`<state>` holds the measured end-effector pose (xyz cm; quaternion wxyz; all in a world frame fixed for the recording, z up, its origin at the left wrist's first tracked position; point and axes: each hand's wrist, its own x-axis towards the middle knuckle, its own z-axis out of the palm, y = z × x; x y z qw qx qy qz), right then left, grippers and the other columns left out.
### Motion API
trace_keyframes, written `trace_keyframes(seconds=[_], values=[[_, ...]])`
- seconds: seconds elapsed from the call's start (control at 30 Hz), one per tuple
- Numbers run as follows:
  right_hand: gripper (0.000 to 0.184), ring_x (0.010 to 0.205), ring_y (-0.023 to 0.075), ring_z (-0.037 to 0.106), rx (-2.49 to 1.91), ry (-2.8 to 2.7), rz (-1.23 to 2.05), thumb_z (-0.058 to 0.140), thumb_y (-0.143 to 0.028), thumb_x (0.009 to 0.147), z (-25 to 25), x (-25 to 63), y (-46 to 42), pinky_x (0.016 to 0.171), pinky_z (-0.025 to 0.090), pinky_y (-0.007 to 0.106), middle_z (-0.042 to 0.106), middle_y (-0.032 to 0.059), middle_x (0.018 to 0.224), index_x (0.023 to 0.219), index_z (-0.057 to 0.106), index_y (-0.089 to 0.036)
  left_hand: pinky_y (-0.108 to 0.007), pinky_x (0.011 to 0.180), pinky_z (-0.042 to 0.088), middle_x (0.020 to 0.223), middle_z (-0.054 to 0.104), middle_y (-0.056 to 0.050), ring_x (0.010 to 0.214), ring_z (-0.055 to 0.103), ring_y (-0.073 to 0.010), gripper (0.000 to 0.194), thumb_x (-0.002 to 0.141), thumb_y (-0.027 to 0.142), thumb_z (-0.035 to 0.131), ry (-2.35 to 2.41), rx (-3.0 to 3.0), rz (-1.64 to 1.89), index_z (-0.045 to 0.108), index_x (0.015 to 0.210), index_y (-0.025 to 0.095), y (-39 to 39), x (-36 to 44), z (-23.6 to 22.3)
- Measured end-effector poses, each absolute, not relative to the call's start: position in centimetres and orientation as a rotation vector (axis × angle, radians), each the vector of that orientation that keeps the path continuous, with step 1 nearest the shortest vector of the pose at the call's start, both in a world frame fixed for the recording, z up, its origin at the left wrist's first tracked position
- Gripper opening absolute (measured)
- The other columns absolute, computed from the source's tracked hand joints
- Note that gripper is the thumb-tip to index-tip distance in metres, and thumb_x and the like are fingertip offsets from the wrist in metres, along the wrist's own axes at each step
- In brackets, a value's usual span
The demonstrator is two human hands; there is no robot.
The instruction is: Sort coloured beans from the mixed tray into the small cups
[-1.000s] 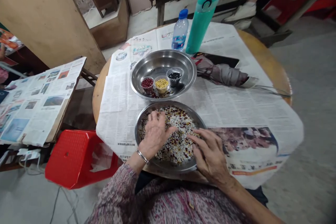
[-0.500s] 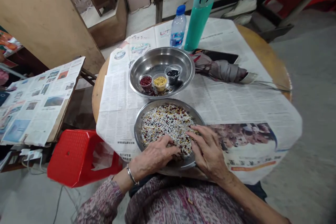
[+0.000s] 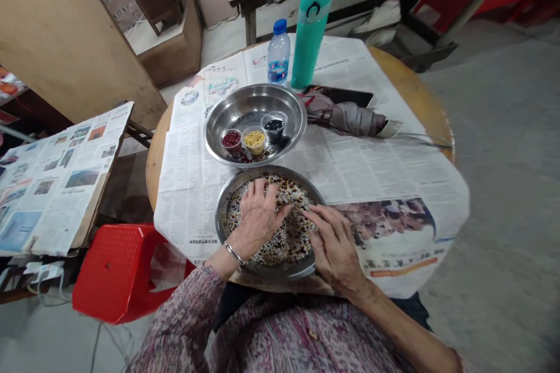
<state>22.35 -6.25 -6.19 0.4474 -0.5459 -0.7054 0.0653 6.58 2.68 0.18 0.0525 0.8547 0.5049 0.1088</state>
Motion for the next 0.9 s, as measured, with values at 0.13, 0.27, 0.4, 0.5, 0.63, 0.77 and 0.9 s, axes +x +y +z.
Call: trace_keyframes(seconds=[0.13,0.27,0.4,0.5,0.63,0.77,0.9], values=[[0.055,0.131,0.0306,0.045,-1.384,-1.700,0.164,0.044,-0.014,0.094,-6.4,22.3,-6.2,0.107,0.042,0.054,0.051,0.0133,0.136,0.147,0.038,-0.026,-0.050,0.097,0.045,0.133,0.048,-0.017,0.118,0.049,-0.0339,0.068,0.081,0.060,0.067,1.449,2.632,0.272,0.047,0.128,0.015,3.4,8.1,-0.3],[0.056,0.137,0.0312,0.039,-1.419,-1.634,0.209,0.042,-0.018,0.096,-6.5,22.1,-6.2,0.111,0.038,0.056,0.042,0.0138,0.146,0.150,0.033,-0.026,-0.044,0.097,0.043,0.127,0.054,-0.010,0.116,0.049,-0.0278,0.047,0.087,0.050,0.063,1.122,2.700,0.147,0.054,0.122,0.019,3.5,9.1,-0.4],[0.055,0.138,0.0302,0.038,-1.417,-1.608,0.276,0.040,-0.019,0.098,-6.7,22.1,-6.1,0.112,0.038,0.055,0.039,0.0142,0.149,0.151,0.031,-0.026,-0.043,0.093,0.043,0.113,0.060,-0.007,0.108,0.051,-0.0259,0.027,0.088,0.040,0.062,0.842,2.769,0.001,0.063,0.107,0.020,2.6,8.3,-0.5],[0.054,0.137,0.0298,0.040,-1.422,-1.607,0.286,0.040,-0.020,0.098,-6.8,22.2,-6.0,0.111,0.039,0.054,0.040,0.0146,0.147,0.151,0.032,-0.026,-0.041,0.091,0.043,0.107,0.061,-0.006,0.104,0.052,-0.0236,0.015,0.088,0.028,0.061,0.726,2.812,-0.025,0.065,0.100,0.020,1.5,6.7,-0.4],[0.053,0.136,0.0293,0.041,-1.404,-1.628,0.262,0.041,-0.020,0.098,-6.8,22.2,-5.9,0.111,0.039,0.054,0.043,0.0152,0.144,0.150,0.034,-0.025,-0.037,0.089,0.047,0.107,0.060,-0.004,0.102,0.054,-0.0206,0.009,0.094,0.022,0.054,0.914,2.763,0.111,0.063,0.097,0.021,0.4,3.5,-0.1],[0.051,0.135,0.0294,0.042,-1.403,-1.629,0.252,0.040,-0.021,0.098,-6.8,22.2,-5.9,0.111,0.039,0.054,0.044,0.0158,0.144,0.149,0.035,-0.024,-0.035,0.095,0.049,0.113,0.056,-0.005,0.107,0.054,-0.0197,0.013,0.096,0.017,0.052,1.329,2.604,0.341,0.059,0.105,0.021,0.1,1.1,-0.1],[0.049,0.135,0.0296,0.043,-1.412,-1.615,0.251,0.040,-0.023,0.098,-7.0,22.1,-5.8,0.111,0.040,0.054,0.045,0.0157,0.143,0.147,0.039,-0.023,-0.041,0.096,0.051,0.124,0.049,-0.011,0.114,0.052,-0.0254,0.037,0.094,0.035,0.060,1.697,2.447,0.403,0.050,0.126,0.020,0.6,1.9,-0.4]])
